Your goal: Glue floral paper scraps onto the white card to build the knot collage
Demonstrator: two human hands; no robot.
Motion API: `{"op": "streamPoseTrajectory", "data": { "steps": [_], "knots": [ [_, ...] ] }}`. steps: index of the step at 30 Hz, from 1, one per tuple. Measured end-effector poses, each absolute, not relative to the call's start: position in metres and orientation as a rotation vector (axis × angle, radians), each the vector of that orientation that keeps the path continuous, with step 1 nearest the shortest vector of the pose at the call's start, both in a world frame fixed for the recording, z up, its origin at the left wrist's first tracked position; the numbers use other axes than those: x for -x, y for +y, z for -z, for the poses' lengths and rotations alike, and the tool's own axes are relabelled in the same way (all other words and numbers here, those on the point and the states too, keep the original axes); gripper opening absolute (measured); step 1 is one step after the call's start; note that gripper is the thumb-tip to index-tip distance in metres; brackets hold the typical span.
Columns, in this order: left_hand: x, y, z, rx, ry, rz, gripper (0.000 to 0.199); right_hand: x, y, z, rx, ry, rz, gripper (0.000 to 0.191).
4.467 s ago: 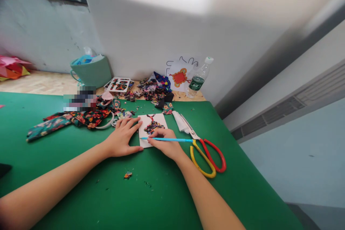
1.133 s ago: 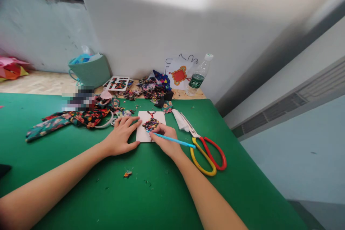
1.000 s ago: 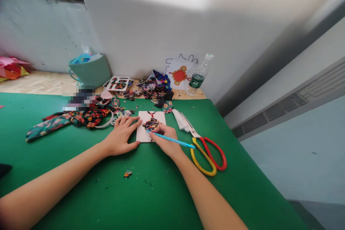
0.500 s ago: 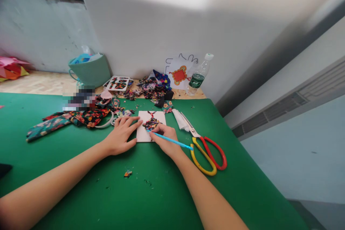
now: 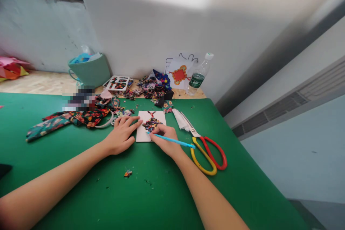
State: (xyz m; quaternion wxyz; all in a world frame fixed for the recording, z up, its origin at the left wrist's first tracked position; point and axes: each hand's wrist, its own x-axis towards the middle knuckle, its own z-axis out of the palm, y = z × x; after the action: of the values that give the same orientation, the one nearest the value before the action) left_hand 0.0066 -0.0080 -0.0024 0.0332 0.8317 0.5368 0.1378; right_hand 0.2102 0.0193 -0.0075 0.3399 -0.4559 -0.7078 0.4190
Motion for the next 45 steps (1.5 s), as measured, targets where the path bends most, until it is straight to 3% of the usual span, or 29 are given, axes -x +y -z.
{"op": "streamPoseTrajectory", "data": {
  "steps": [19,32,37,45],
  "knots": [
    [-0.006,-0.008,0.003,-2.573,1.671,-0.41,0.06,-0.211,0.015,0.002,1.135,-1.885,-1.091,0.015],
    [-0.007,-0.007,0.004,-2.563,1.659,-0.426,0.06,-0.212,0.014,0.0,1.092,-1.88,-1.269,0.015],
    [-0.006,-0.007,0.004,-2.546,1.646,-0.462,0.06,-0.212,0.016,-0.004,1.037,-1.688,-1.388,0.014],
    [-0.006,-0.007,0.004,-2.426,1.621,-0.665,0.074,-0.22,0.03,-0.004,1.093,-1.197,-1.205,0.014]
  ]
}}
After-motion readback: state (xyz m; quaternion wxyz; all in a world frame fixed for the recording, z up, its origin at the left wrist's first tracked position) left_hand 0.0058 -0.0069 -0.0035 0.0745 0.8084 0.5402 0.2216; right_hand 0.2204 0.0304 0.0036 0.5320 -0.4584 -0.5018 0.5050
